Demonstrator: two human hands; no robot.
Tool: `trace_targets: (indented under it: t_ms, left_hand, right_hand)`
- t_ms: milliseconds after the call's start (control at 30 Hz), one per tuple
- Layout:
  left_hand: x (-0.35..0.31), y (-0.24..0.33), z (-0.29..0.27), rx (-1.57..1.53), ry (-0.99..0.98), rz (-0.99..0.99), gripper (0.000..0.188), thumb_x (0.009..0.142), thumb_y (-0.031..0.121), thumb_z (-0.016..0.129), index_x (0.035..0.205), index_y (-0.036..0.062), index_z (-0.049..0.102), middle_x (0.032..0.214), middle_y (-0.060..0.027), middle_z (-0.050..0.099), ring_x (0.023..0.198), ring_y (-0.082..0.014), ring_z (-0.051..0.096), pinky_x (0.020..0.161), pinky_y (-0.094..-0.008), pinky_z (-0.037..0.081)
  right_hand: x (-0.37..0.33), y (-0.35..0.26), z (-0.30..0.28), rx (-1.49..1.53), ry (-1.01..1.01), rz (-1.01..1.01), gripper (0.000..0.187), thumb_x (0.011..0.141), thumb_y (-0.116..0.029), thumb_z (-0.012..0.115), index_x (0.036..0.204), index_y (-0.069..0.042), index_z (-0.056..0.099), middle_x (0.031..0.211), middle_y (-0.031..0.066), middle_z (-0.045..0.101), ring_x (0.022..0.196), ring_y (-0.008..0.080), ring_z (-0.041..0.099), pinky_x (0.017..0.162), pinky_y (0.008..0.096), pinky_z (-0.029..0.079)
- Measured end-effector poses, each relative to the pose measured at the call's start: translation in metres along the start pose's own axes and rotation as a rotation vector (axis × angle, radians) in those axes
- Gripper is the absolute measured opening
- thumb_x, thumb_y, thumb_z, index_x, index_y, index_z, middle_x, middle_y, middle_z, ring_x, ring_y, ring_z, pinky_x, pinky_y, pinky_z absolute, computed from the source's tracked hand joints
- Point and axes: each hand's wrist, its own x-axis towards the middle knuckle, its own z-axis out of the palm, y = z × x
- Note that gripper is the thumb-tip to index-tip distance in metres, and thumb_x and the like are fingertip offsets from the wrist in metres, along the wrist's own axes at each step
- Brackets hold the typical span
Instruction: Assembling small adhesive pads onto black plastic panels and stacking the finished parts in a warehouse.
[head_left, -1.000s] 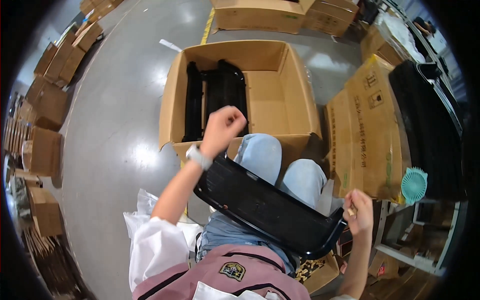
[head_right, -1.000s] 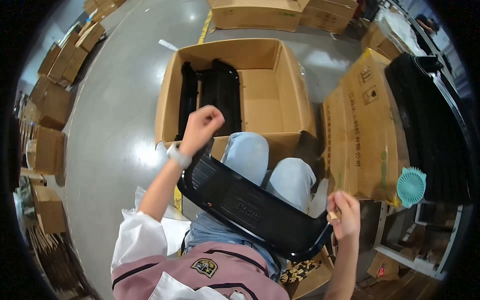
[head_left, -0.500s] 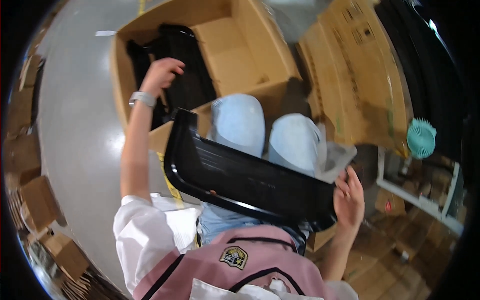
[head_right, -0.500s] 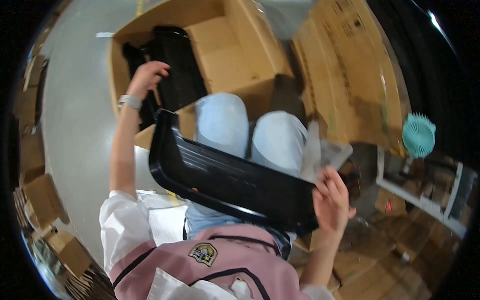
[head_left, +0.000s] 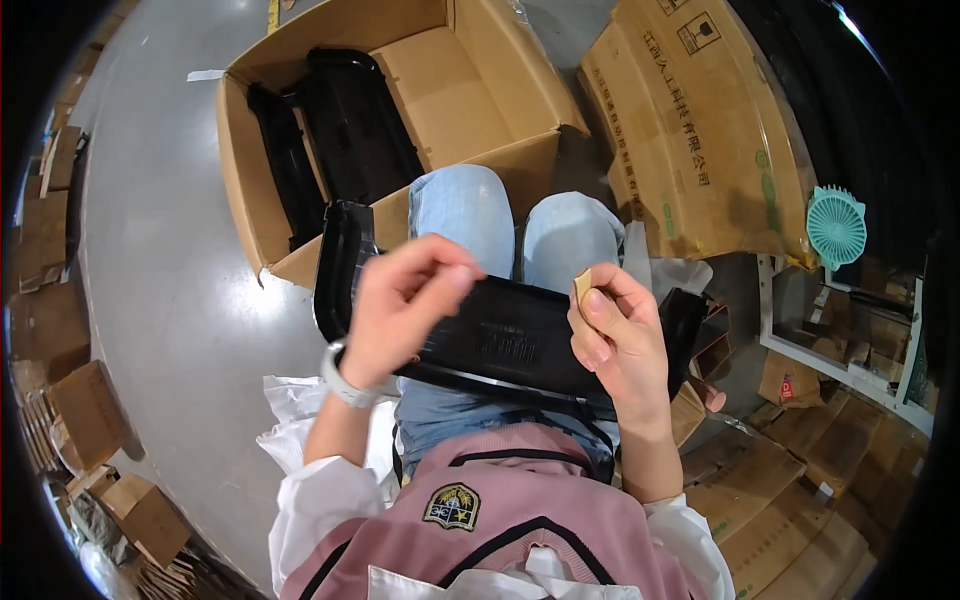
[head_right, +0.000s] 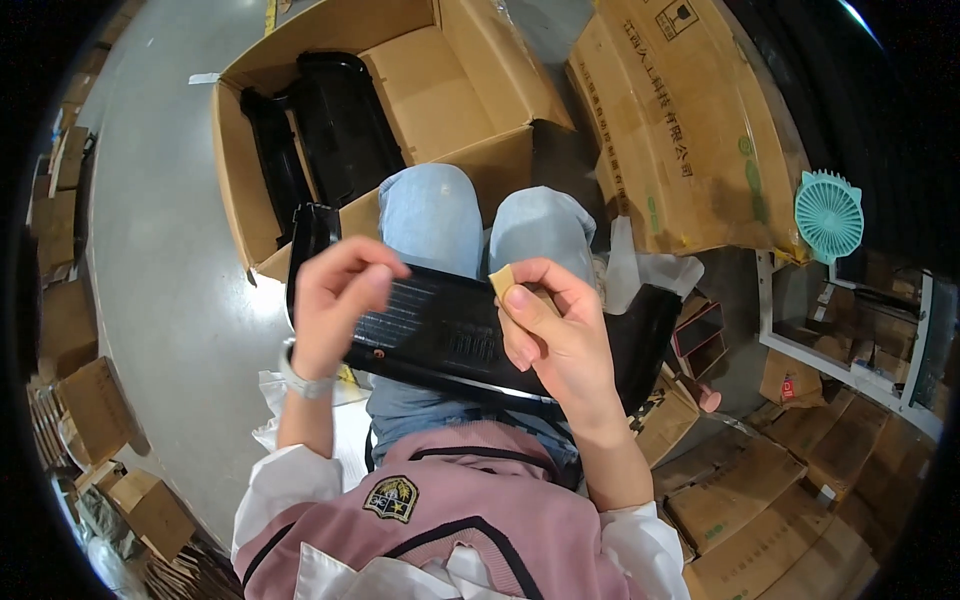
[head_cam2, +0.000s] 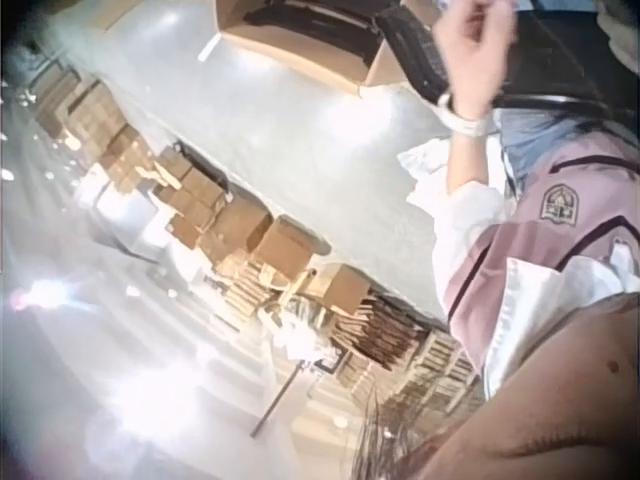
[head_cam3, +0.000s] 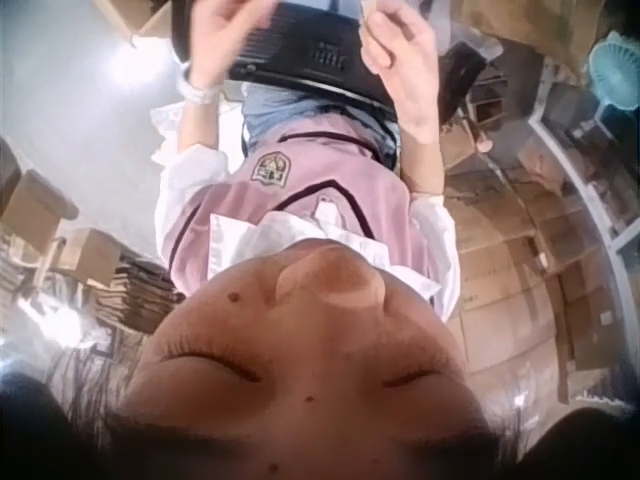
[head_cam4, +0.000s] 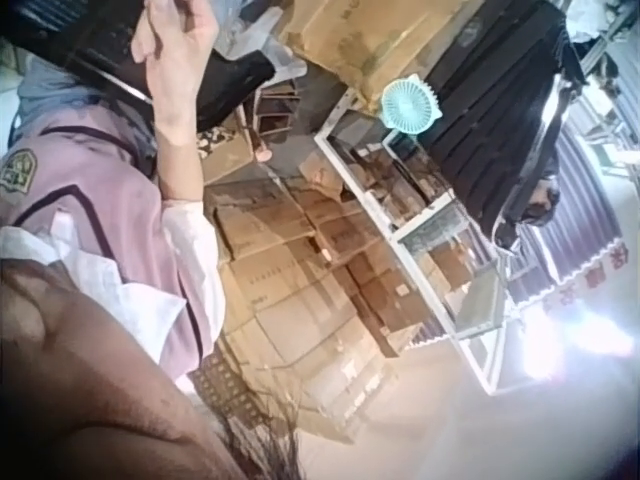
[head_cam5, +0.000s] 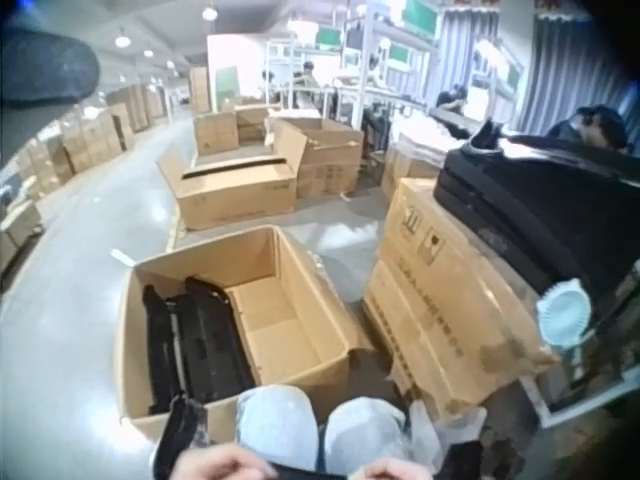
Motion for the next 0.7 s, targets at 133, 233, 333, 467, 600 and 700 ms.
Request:
trace_targets:
  t_ms: [133,233,333,467,600,700]
  left_hand:
    - [-0.006,0.001,0.05,-0.044,-0.143,0.06,0.009,0.085,0.009,0.063,0.086,0.0018,0.057,0.065,0.0042,0.05,0.057,-0.001,0.042,0.051,-0.0171,0.033]
    - [-0.01,-0.001,0.069,0.078,-0.111,0.143,0.014,0.085,0.008,0.063,0.079,0.0012,0.052,0.057,0.0042,0.046,0.051,-0.0006,0.037,0.045,-0.0192,0.028]
    - [-0.019,0.002,0.077,0.092,0.029,0.142,0.013,0.086,0.008,0.062,0.079,0.0005,0.053,0.058,0.0036,0.048,0.052,-0.0006,0.038,0.045,-0.0184,0.028]
    - [-0.029,0.005,0.083,0.13,0.005,0.201,0.009,0.084,0.007,0.062,0.082,0.0001,0.057,0.061,0.0021,0.05,0.052,-0.0009,0.038,0.045,-0.0183,0.027]
    - [-0.033,0.01,0.084,0.223,-0.023,0.247,0.008,0.082,0.006,0.063,0.08,0.0005,0.057,0.063,0.0017,0.051,0.053,-0.0013,0.039,0.046,-0.0182,0.027]
    - [-0.033,0.013,0.084,0.276,-0.135,0.207,0.006,0.078,0.005,0.063,0.078,0.0009,0.058,0.065,-0.0023,0.054,0.05,-0.0061,0.046,0.045,-0.0211,0.033]
  right_hand:
    - [-0.016,0.002,0.003,-0.336,-0.039,-0.053,0.021,0.091,-0.011,0.056,0.104,0.006,0.06,0.074,0.0047,0.058,0.052,0.0062,0.047,0.045,0.0198,0.037]
    - [-0.028,0.003,0.005,-0.365,0.012,-0.169,0.022,0.091,-0.011,0.057,0.106,0.005,0.059,0.074,0.0046,0.058,0.052,0.0065,0.048,0.045,0.0194,0.037]
    - [-0.042,0.003,0.001,-0.308,0.059,-0.17,0.022,0.091,-0.011,0.056,0.105,0.005,0.059,0.074,0.0044,0.058,0.052,0.0064,0.049,0.046,0.0191,0.037]
    - [-0.059,-0.001,0.0,-0.48,0.066,-0.167,0.017,0.089,-0.008,0.058,0.1,0.004,0.061,0.075,0.0027,0.059,0.054,0.0046,0.047,0.049,0.0169,0.035]
    - [-0.06,0.002,-0.008,-0.825,0.048,-0.436,0.011,0.084,-0.004,0.062,0.093,0.003,0.061,0.073,0.0029,0.059,0.059,0.0062,0.05,0.052,0.018,0.036]
    - [-0.061,0.0,-0.006,-1.035,0.007,-0.6,0.009,0.081,-0.002,0.064,0.089,0.002,0.061,0.072,0.0057,0.059,0.059,0.011,0.053,0.052,0.0208,0.039]
